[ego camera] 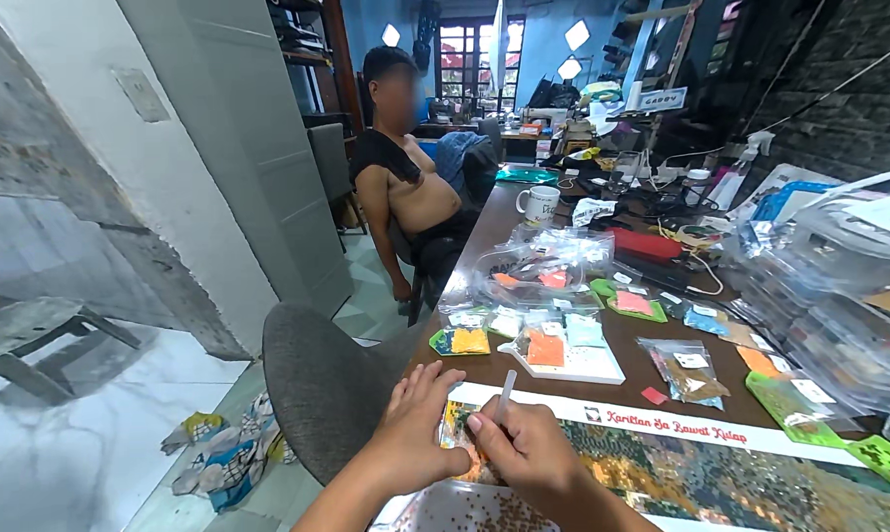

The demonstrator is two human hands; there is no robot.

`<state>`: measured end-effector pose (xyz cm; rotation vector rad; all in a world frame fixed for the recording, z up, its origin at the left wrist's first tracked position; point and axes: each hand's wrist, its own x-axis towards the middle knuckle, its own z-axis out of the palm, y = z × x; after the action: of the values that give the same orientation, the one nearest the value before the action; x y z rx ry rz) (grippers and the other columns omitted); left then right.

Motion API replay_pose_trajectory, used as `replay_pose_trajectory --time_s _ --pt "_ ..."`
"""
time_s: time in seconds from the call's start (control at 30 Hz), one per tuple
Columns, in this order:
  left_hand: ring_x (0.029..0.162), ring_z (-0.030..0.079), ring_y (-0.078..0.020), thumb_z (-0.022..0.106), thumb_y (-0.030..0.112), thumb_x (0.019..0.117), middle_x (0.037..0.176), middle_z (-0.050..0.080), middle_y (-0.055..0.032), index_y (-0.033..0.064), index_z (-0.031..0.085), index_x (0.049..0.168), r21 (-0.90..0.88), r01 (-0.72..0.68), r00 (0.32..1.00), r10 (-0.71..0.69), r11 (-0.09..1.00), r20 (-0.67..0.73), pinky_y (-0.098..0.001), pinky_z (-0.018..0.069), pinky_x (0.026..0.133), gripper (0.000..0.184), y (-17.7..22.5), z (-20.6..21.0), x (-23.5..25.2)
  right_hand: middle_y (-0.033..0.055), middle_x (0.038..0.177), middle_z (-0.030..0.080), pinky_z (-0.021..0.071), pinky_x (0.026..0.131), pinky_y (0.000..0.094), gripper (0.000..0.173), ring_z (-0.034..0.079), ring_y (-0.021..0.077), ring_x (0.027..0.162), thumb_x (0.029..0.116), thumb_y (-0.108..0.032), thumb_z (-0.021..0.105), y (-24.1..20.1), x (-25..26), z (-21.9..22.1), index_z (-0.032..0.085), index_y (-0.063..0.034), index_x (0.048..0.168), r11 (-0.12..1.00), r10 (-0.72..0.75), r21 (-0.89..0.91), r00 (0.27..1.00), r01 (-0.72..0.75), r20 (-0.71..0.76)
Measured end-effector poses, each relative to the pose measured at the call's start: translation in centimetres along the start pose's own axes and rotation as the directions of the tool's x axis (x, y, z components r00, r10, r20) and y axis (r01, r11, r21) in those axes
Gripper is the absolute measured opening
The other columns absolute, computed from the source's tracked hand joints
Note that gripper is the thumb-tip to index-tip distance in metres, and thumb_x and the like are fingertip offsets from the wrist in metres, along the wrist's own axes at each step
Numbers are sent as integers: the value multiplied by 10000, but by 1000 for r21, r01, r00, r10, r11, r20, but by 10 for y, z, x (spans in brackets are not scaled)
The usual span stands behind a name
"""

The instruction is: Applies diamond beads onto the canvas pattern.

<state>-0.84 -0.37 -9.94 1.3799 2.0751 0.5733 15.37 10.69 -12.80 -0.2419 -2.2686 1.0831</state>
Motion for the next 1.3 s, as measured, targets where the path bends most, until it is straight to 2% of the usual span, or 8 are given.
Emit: replay_pose_trajectory --time_s 0.33,0.6,0.7,0.8,0.9,0.97,1.07,1.3 --pt "1577 43 -332 810 401 763 1692 168 -128 221 359 1577 18 17 1000 -17 1000 1 -575 22 1242 948 2 0 0 -18 582 488 356 477 207 349 444 29 505 1037 -286 506 -2 1 1 623 -60 797 1000 30 -9 999 -30 31" --pt "1575 59 -339 820 403 764 1687 187 -133 206 367 1574 35 18 1000 -18 999 -14 -584 22 1241 949 3 2 -1 -25 595 508 371 492 200 349 455 15 516 1034 -298 519 -6 2 -3 638 -57 812 990 131 35 989 -134 69" --pt "1575 57 -340 834 454 743 1691 182 -122 218 365 1576 47 23 1000 -22 999 -10 -585 26 1240 985 3 3 -1 -34 609 514 390 502 182 355 472 2 528 1038 -310 517 -8 2 -8 635 -65 810 989 137 49 990 -137 17" --pt "1577 53 -329 827 451 750 1692 179 -124 213 356 1580 54 28 1000 -27 998 -12 -582 6 1240 984 5 3 -1 -67 612 479 356 507 150 344 438 -32 534 1034 -296 518 -12 3 -12 610 -87 776 989 136 73 990 -132 -47" --pt "1575 60 -331 822 421 760 1694 170 -125 212 357 1580 49 35 999 -35 998 -15 -586 13 1239 966 7 3 -2 -69 589 475 342 485 133 344 422 -48 513 1029 -278 529 -9 1 -12 607 -82 758 994 18 110 998 -10 -67" --pt "1571 77 -336 820 427 762 1689 185 -123 220 372 1572 52 36 999 -35 998 -20 -591 35 1238 948 6 4 -1 -40 584 482 339 483 136 355 422 -36 512 1039 -258 524 -7 -2 -11 603 -54 759 986 -94 137 994 100 -47" --pt "1571 78 -342 825 450 766 1683 202 -131 214 379 1568 49 30 999 -29 998 -24 -593 19 1237 947 5 4 0 5 591 495 360 506 157 387 450 -3 536 1052 -245 497 -5 -6 -10 592 -30 745 961 -223 169 975 220 0" --pt "1571 70 -349 825 445 767 1686 186 -142 195 349 1584 57 24 1000 -23 998 -14 -595 16 1236 978 6 2 -1 56 602 530 399 543 206 399 497 67 559 1056 -226 486 -3 -10 -9 591 -16 733 935 -335 160 937 317 98"
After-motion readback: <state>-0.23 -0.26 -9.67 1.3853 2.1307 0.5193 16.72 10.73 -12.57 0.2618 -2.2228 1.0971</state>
